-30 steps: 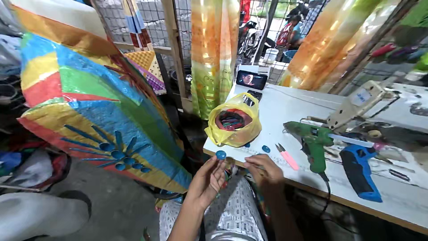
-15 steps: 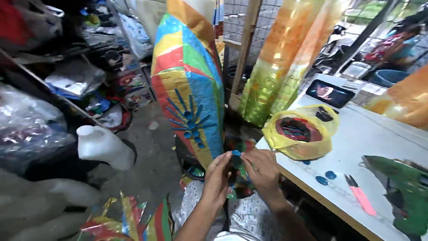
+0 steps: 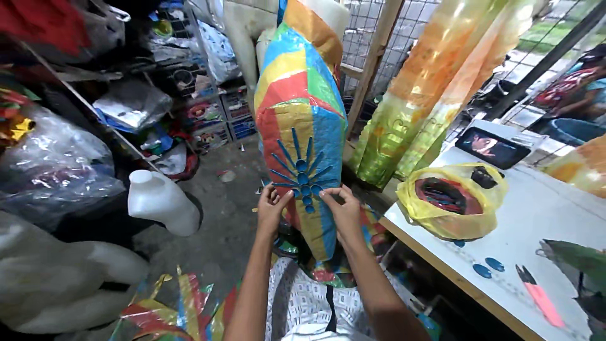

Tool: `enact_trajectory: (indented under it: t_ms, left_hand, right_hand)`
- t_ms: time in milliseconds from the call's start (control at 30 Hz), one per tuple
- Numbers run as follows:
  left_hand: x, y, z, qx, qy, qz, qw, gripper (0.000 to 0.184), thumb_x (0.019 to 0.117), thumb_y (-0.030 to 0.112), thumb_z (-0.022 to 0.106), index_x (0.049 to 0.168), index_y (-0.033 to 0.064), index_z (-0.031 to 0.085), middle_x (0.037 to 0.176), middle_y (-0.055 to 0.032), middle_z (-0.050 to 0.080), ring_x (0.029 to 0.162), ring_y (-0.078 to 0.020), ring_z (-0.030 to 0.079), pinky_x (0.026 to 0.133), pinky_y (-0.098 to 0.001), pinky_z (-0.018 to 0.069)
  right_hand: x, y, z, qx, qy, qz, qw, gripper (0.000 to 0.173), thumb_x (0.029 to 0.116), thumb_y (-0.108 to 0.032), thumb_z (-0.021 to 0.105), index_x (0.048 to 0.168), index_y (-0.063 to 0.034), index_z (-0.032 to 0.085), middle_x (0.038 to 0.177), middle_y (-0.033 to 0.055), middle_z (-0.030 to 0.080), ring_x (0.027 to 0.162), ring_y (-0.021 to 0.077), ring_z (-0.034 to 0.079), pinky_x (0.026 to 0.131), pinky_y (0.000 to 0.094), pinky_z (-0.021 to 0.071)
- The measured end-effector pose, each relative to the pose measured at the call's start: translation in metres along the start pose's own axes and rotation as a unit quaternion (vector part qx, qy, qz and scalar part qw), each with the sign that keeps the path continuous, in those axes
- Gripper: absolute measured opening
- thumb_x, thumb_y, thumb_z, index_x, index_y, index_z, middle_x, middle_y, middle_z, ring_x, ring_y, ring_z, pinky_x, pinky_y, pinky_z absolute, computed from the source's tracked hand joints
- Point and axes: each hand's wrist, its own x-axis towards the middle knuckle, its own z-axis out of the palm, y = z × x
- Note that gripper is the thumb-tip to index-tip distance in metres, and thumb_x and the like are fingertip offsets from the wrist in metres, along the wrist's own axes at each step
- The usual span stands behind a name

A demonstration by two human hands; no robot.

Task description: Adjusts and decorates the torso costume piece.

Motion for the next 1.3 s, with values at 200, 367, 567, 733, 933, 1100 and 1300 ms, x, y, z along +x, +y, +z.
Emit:
enact_trajectory:
  t_ms: [200,367,567,733,933,1100,1300]
  left_hand:
    - [0.007,-0.001,-0.002,-0.011,-0.017,-0.005,1.0,0.048,0.0873,-0.004,0.073,0.13,-0.0001,0.053,0.109,-0.0073,0.07,0.096,-0.0101,0.069,0.087,-0.0286,0.0578]
    - [0.014,0.003,0.002,-0.025,-0.034,-0.017,0.999,0.048,0.0883,-0.005,0.073,0.132,-0.0003,0.052,0.105,-0.0086,0.072,0.092,-0.0118,0.071,0.084,-0.03,0.0605]
    - [0.018,0.005,0.009,-0.018,-0.033,-0.03,0.999,0.049,0.0876,-0.002,0.075,0.131,-0.0042,0.053,0.106,-0.0126,0.072,0.092,-0.0142,0.072,0.084,-0.0315,0.0614]
    - [0.02,0.003,0.009,-0.031,-0.04,-0.042,0.998,0.039,0.0888,-0.001,0.073,0.123,-0.0072,0.056,0.099,-0.0119,0.072,0.087,-0.0139,0.072,0.081,-0.031,0.0619]
    - [0.025,0.001,0.005,-0.055,-0.066,-0.037,0.996,0.033,0.0892,-0.002,0.071,0.119,-0.0068,0.056,0.095,-0.0098,0.073,0.085,-0.014,0.073,0.081,-0.0324,0.0624]
    - [0.027,0.004,0.003,-0.03,-0.068,-0.052,0.996,0.042,0.0886,0.001,0.071,0.125,-0.0086,0.052,0.099,-0.0125,0.071,0.087,-0.0151,0.072,0.081,-0.033,0.0622]
    - [0.031,0.003,0.002,-0.034,-0.074,-0.049,0.995,0.038,0.0883,0.0,0.073,0.121,-0.0073,0.055,0.097,-0.0112,0.073,0.086,-0.0155,0.073,0.082,-0.0332,0.0625]
  right_hand:
    - [0.005,0.002,0.005,-0.054,0.028,-0.027,0.998,0.009,0.0883,-0.009,0.078,0.09,-0.0017,0.073,0.123,0.0208,0.063,0.119,0.0274,0.057,0.096,0.0399,0.0499]
    - [0.007,0.006,0.012,-0.071,0.065,-0.05,0.994,0.01,0.0886,-0.009,0.078,0.089,-0.0015,0.072,0.111,0.0162,0.066,0.108,0.0231,0.06,0.091,0.0376,0.0502]
    - [0.009,0.008,0.013,-0.085,0.075,-0.082,0.99,0.01,0.0882,-0.01,0.078,0.089,-0.0009,0.073,0.106,0.0153,0.066,0.106,0.0231,0.06,0.091,0.0375,0.0495]
    - [0.007,0.01,0.011,-0.1,0.097,-0.123,0.983,0.022,0.0833,-0.015,0.083,0.088,0.0016,0.07,0.109,0.0198,0.066,0.109,0.0275,0.061,0.092,0.0416,0.0496]
    - [0.017,0.019,0.015,-0.008,0.094,-0.124,0.988,0.07,0.0762,-0.012,0.087,0.129,0.0055,0.045,0.112,0.0194,0.061,0.098,0.0192,0.062,0.084,0.0336,0.0542]
    - [0.034,0.014,0.003,-0.021,-0.042,-0.093,0.995,0.093,0.0808,-0.018,0.086,0.155,-0.0001,0.033,0.142,0.0224,0.056,0.127,0.0231,0.059,0.107,0.0373,0.0499]
    - [0.04,0.001,0.0,-0.052,-0.083,-0.071,0.993,0.052,0.084,-0.014,0.083,0.126,0.0054,0.06,0.108,0.0139,0.071,0.099,0.0116,0.069,0.091,0.0297,0.057]
